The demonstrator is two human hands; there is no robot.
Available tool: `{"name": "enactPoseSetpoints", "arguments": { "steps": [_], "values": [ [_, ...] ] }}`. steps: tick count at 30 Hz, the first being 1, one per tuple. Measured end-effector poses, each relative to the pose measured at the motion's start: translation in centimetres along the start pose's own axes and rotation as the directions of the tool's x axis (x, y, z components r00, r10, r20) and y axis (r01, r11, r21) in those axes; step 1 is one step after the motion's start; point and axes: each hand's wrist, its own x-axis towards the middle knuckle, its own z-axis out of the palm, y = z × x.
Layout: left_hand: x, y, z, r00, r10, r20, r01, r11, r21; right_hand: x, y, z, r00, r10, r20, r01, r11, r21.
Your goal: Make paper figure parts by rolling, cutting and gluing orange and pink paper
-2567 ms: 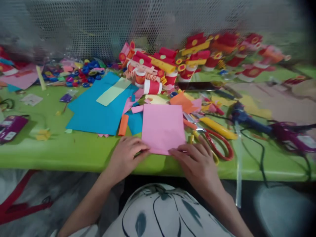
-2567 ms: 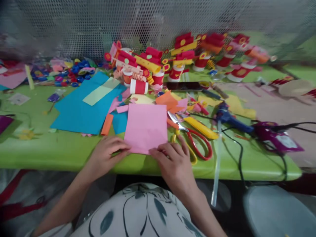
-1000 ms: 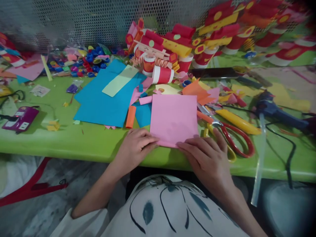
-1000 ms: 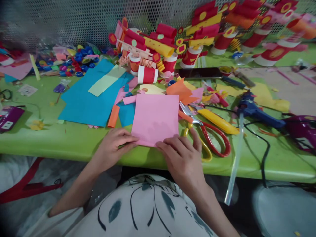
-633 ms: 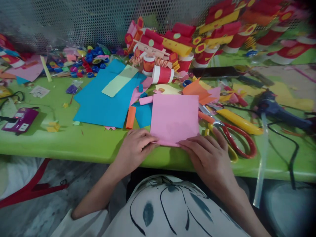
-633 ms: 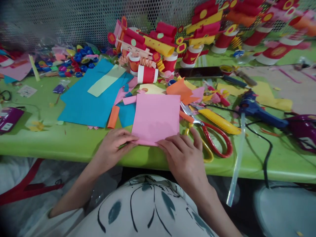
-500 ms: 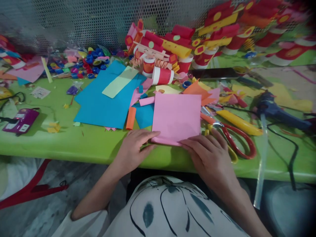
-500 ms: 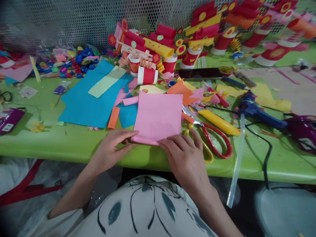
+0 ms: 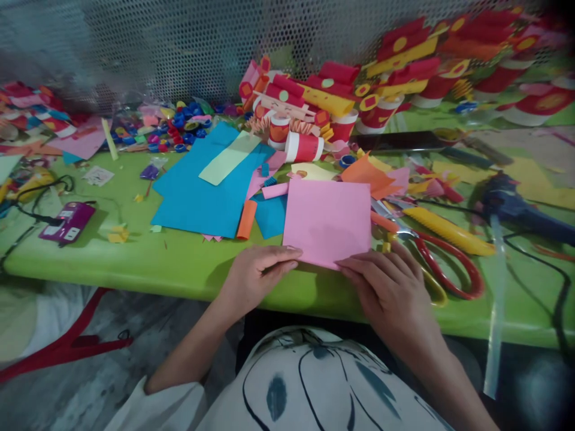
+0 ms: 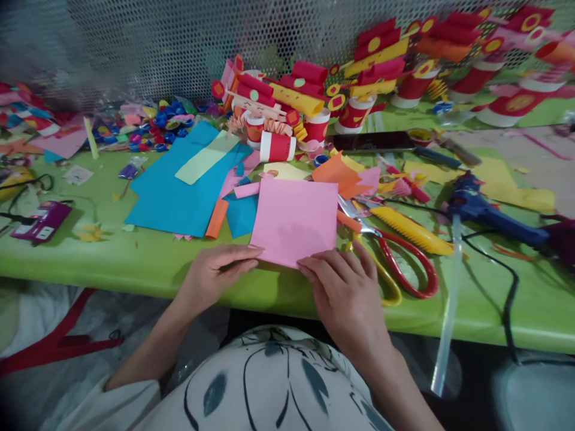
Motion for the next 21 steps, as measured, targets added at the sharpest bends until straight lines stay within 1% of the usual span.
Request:
{"name": "enactPoseSetpoints", "arguments": {
  "steps": [5, 8, 10, 13, 15, 18, 21],
  "values": [
    [-0.3, 0.3, 0.0, 0.997, -0.078, -0.020, 0.079, 0.997, 0.023, 0.3, -0.7, 0.0, 0.998, -0.065, -0.006, 0.065, 0.998, 0.004],
    [-0.4, 0.4, 0.1, 0.994, -0.102, -0.034, 0.105, 0.992, 0.076, 0.5, -0.9, 0.4, 0.995, -0.094, -0.020, 0.095, 0.995, 0.006],
    [-0.4, 0.5, 0.2, 0.996, -0.078, -0.053, 0.084, 0.987, 0.139, 0.5, -0.9, 0.6, 0.993, -0.116, -0.023, 0.116, 0.993, 0.006],
    [-0.5, 0.7, 0.4, 0.997, -0.002, -0.072, 0.019, 0.970, 0.241, 0.5, -0.8, 0.9, 0.989, -0.143, -0.026, 0.143, 0.990, 0.006],
    [-0.7, 0.8, 0.6, 0.997, 0.018, -0.072, 0.003, 0.958, 0.286, 0.5, -0.9, 1.0, 0.988, -0.152, -0.033, 0.152, 0.988, -0.010],
    [-1.1, 1.0, 0.8, 0.996, 0.021, -0.088, 0.007, 0.952, 0.307, 0.6, -1.0, 1.0, 0.987, -0.158, -0.038, 0.157, 0.987, -0.029],
    [-1.3, 1.1, 1.1, 0.992, 0.004, -0.128, 0.029, 0.966, 0.256, 0.7, -1.1, 1.2, 0.989, -0.147, -0.031, 0.147, 0.989, -0.031]
  ]
}}
